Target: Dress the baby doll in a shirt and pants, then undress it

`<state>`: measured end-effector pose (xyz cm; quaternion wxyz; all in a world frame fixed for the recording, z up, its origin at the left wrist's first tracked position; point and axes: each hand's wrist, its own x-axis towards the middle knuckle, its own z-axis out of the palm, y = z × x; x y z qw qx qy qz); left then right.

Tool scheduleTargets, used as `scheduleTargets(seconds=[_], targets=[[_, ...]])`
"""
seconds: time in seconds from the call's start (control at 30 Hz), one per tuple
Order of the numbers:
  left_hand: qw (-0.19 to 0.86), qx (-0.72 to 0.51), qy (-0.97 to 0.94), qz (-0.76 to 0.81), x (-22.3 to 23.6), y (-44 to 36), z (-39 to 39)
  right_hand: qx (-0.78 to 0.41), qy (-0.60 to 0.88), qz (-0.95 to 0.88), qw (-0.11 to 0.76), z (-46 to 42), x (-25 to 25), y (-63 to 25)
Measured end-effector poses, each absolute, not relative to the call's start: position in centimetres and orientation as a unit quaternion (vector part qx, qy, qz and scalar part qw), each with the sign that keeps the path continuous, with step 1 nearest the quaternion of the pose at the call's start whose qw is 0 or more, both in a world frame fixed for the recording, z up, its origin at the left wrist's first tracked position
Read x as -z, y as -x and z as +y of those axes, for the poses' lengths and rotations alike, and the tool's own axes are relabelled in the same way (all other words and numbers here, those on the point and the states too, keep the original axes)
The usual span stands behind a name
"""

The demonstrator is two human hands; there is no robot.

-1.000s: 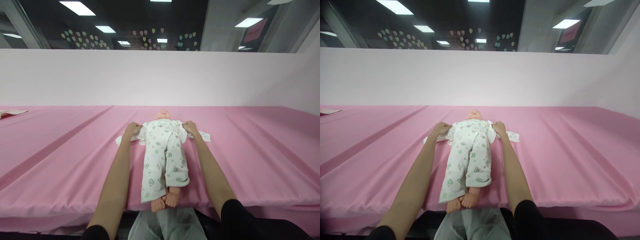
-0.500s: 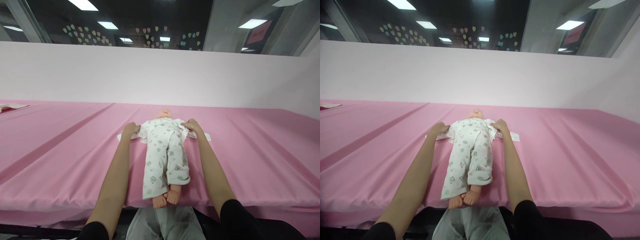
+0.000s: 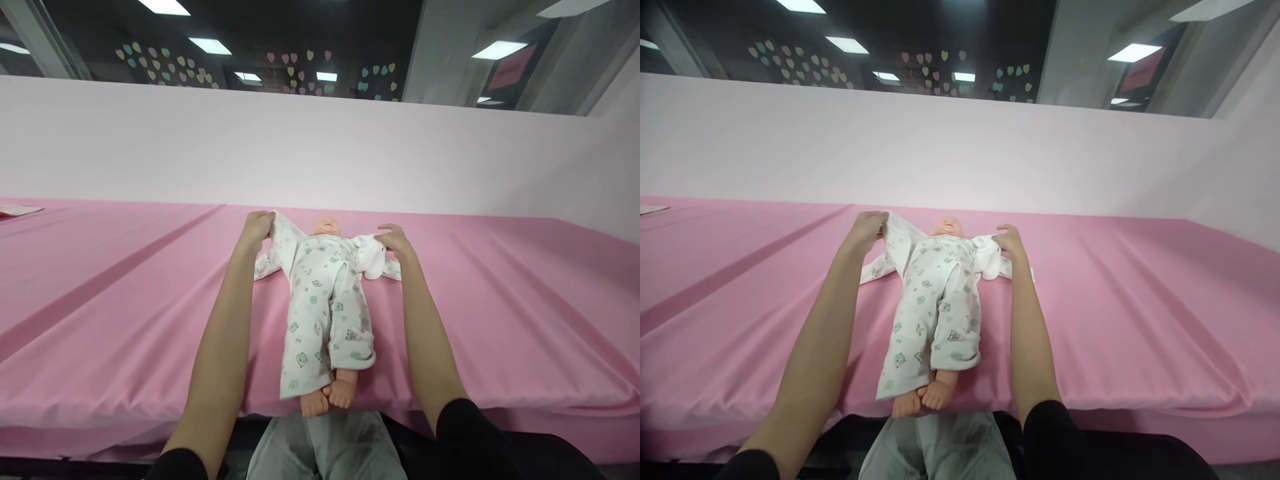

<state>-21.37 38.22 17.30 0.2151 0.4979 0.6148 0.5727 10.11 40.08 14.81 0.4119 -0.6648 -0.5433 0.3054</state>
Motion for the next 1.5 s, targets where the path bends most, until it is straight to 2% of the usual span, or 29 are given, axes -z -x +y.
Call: scheduleTargets(seconds=[0.07,0.13,0.23,0.27,0.33,0.43,0.5,0.57,0.63,0.7,0.8,0.93,0.97,1.03,1.1,1.2,1.27,1.37,1.43,1.5], targets=[[0.286,-0.559,-0.539,0.561,-17.9,18.7,37.2,-0.335,0.61,-0.542,0.471,39.4,-15.4,-7.9],[0.336,-0.492,-0.62,0.511,-18.4,16.0,36.0,-0.416,0.5,-0.576,0.495,38.3,-16.2,-5.3],[0.367,-0.358,-0.75,0.418,-19.7,13.4,34.0,-0.518,0.33,-0.666,0.423,36.3,-17.8,-2.7],[0.351,-0.35,-0.768,0.405,-20.2,13.2,33.5,-0.521,0.306,-0.681,0.413,35.8,-18.3,-2.6],[0.281,-0.377,-0.771,0.43,-21.1,13.6,32.6,-0.496,0.316,-0.674,0.448,35.4,-19.1,-3.1],[0.179,-0.338,-0.753,0.536,-21.5,14.7,32.4,-0.431,0.417,-0.621,0.505,35.8,-19.3,-4.8],[0.187,-0.222,-0.764,0.576,-20.8,14.8,32.8,-0.4,0.493,-0.624,0.456,36.3,-18.8,-5.2],[0.203,-0.121,-0.788,0.568,-19.7,14.3,33.4,-0.38,0.541,-0.665,0.348,36.6,-18.2,-4.9],[0.182,-0.074,-0.809,0.554,-18.8,13.7,33.7,-0.35,0.557,-0.712,0.244,36.5,-17.7,-4.1],[0.156,-0.059,-0.815,0.555,-18.4,13.4,33.8,-0.31,0.558,-0.746,0.188,36.3,-17.4,-3.3],[0.13,-0.113,-0.819,0.548,-18.8,13.6,33.5,-0.263,0.564,-0.765,0.164,36.0,-17.3,-2.8],[-0.032,-0.369,-0.747,0.552,-19.4,13.7,33.4,-0.283,0.55,-0.776,0.122,35.9,-17.3,-2.6],[-0.045,-0.404,-0.732,0.547,-19.4,13.7,33.5,-0.289,0.549,-0.777,0.108,36.0,-17.3,-2.6],[0.001,-0.419,-0.741,0.525,-19.5,13.4,33.3,-0.289,0.548,-0.779,0.097,36.0,-17.3,-2.6],[0.125,-0.362,-0.786,0.485,-19.9,13.3,32.6,-0.303,0.524,-0.785,0.134,35.8,-17.6,-2.9],[0.36,-0.164,-0.833,0.387,-21.3,13.6,31.0,-0.393,0.435,-0.778,0.226,35.0,-18.8,-4.0],[0.44,-0.112,-0.818,0.352,-22.3,14.1,30.3,-0.467,0.376,-0.768,0.227,34.2,-19.9,-5.0],[0.405,-0.246,-0.794,0.38,-22.0,14.8,31.4,-0.491,0.354,-0.764,0.225,33.9,-20.8,-5.6],[0.307,-0.325,-0.775,0.447,-20.3,14.6,33.4,-0.438,0.399,-0.743,0.31,34.7,-20.1,-4.9],[0.179,-0.289,-0.756,0.559,-17.8,13.8,35.5,-0.356,0.465,-0.707,0.397,36.2,-18.2,-3.4]])
